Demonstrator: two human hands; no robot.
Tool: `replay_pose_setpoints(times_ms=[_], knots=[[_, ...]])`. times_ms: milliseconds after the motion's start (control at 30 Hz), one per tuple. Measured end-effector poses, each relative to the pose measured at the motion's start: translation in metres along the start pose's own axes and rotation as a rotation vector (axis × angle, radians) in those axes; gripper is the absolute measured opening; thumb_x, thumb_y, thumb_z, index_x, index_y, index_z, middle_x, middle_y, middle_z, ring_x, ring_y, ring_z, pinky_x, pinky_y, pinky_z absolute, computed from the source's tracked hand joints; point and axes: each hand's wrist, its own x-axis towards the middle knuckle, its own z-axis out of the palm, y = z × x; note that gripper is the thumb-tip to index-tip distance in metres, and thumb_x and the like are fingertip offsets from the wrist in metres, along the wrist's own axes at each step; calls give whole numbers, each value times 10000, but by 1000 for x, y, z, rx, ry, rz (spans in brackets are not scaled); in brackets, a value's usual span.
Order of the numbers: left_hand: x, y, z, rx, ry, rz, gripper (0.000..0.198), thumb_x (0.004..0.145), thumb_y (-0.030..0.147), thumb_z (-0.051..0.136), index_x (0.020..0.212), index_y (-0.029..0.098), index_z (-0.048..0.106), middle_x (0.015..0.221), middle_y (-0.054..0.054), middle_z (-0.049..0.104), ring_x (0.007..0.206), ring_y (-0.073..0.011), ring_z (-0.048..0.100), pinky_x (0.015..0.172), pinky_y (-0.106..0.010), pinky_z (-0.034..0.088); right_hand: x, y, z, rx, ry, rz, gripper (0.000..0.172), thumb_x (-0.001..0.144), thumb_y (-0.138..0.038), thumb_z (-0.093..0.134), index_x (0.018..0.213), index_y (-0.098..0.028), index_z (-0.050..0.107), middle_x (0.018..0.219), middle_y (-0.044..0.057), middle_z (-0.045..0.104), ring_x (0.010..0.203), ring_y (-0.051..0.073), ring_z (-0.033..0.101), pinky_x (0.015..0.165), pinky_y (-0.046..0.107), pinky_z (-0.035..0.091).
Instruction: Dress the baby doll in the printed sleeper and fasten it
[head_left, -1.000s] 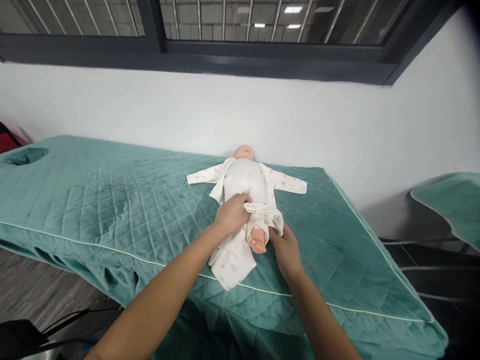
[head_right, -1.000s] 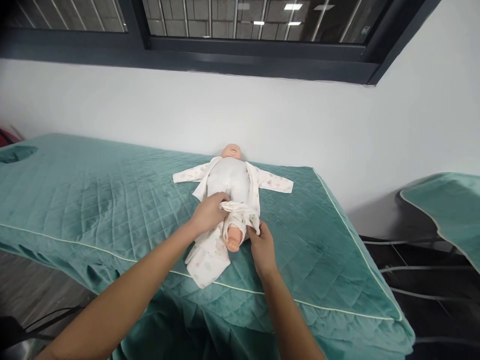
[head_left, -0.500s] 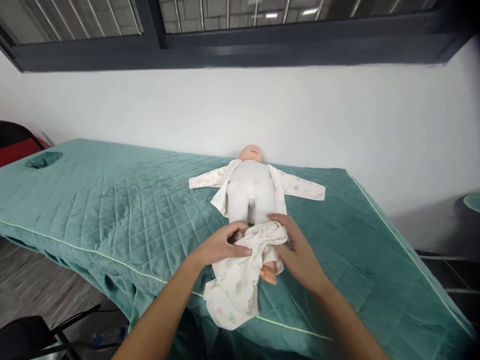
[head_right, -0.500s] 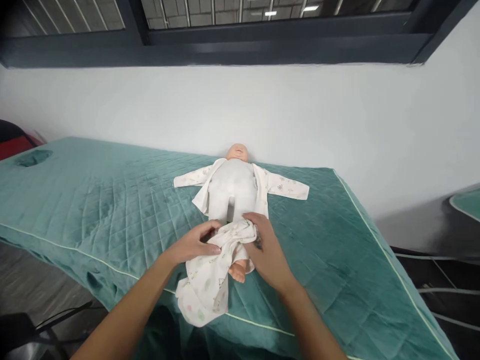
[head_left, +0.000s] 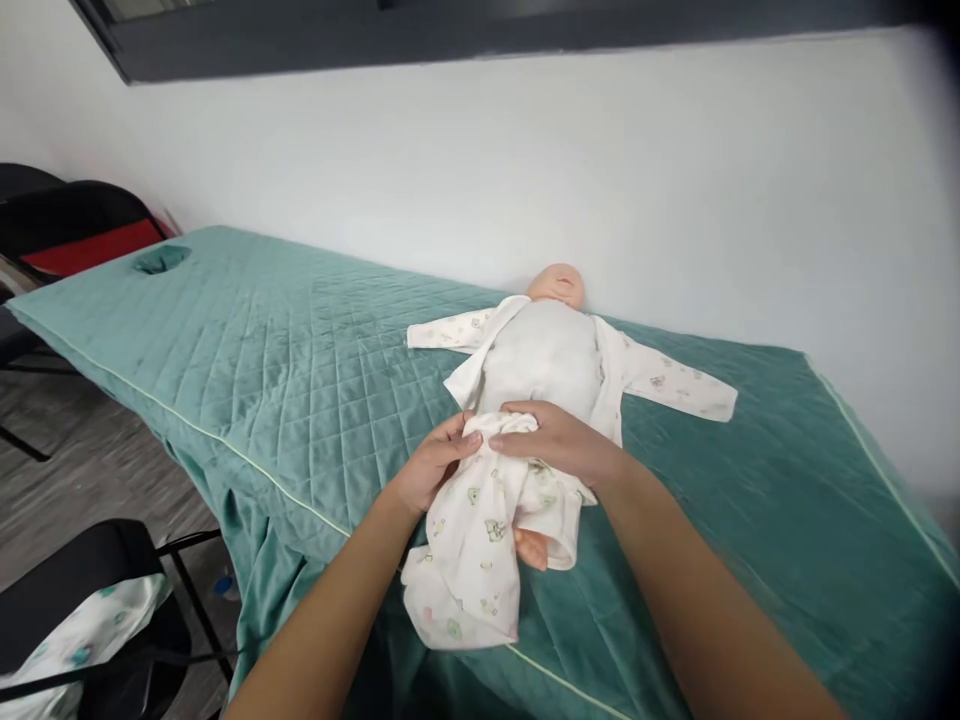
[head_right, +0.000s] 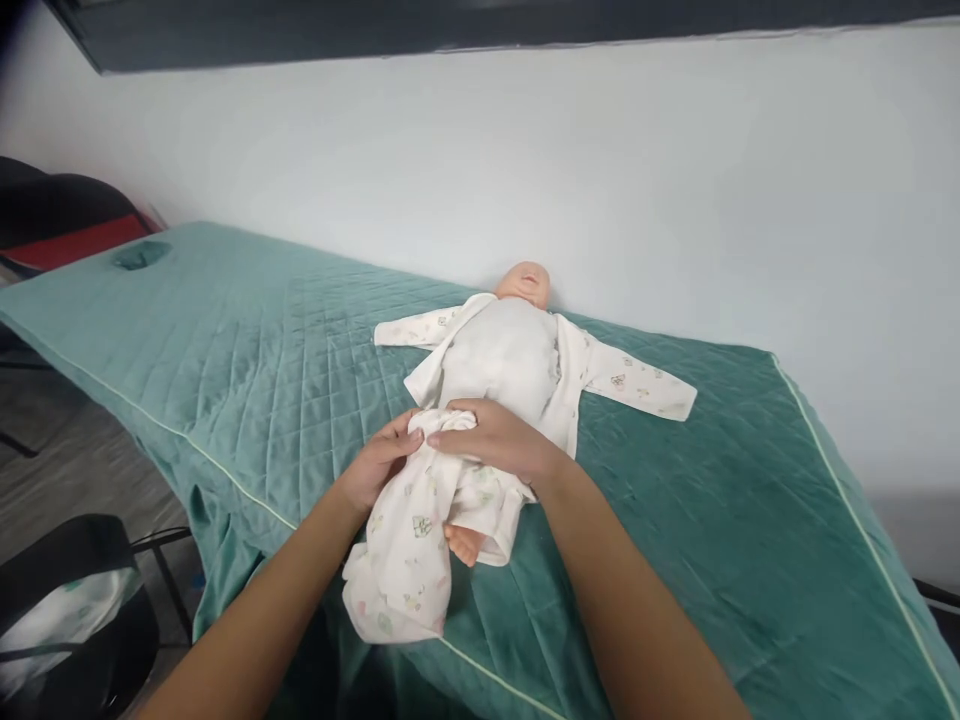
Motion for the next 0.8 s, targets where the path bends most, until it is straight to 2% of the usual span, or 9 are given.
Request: replay_pose_setpoints(times_ms=[67,167,300,367,467,567,667,733,800], knots=[[0,1,1,23,16,13,333,721,316,837,953,141,675,801,-35,696,676,-149,645,707,-270,483,3,7,0,88,56,56,289,746,-382,822,888,-175,679,812,7,682,716,159,618,640,266,450],[-1,2,1,115,2,11,418,722,410,842,989,120,701,792,-54,709,646,-143,639,657,-253,479,3,8,3,206,145,40,279,739,-355,815,854,-184,626,777,-15,646,694,146,605,633,259,452],[-4,4,-3,231,-139,-3,655,567,479,924,1071,114,721,856,-69,739,675,-167,659,610,-237,487,1,6,11,192,270,6,323,745,-403,807,762,-190,565,659,-47,561,595,110,520,561,232,388],[-5,4,-6,290,-173,-65,607,542,389,946,1036,107,735,854,-71,747,684,-177,670,617,-243,503,1,7,13,178,295,-19,352,737,-424,815,740,-192,550,631,-56,535,570,99,481,539,226,363],[-5,3,-8,283,-121,-114,487,583,337,928,961,93,741,811,-80,746,643,-173,671,623,-260,521,1,9,12,195,265,-56,361,737,-434,820,736,-190,554,623,-61,527,564,89,454,539,220,361],[-3,1,-7,138,-10,-17,512,622,366,905,1040,132,722,832,-58,743,648,-163,675,640,-263,533,-1,8,8,175,168,-45,349,743,-453,819,780,-181,603,662,-48,567,595,100,498,560,225,393],[-1,0,-6,34,121,108,460,638,357,897,1008,163,704,780,-3,709,630,-128,649,631,-228,516,-6,4,2,4,-101,6,377,722,-433,844,949,-170,698,860,7,695,755,159,619,659,258,470],[0,0,-6,6,143,127,413,649,364,891,947,161,691,753,6,691,621,-122,632,615,-222,505,-9,0,-1,-151,-274,31,413,704,-419,861,1005,-168,732,961,33,729,860,201,653,721,281,497],[0,0,-5,-4,123,87,407,640,369,896,912,150,687,760,-8,698,621,-126,630,608,-226,501,-12,-1,-2,-228,-353,35,401,708,-423,856,997,-167,750,970,39,740,889,220,662,734,292,508]])
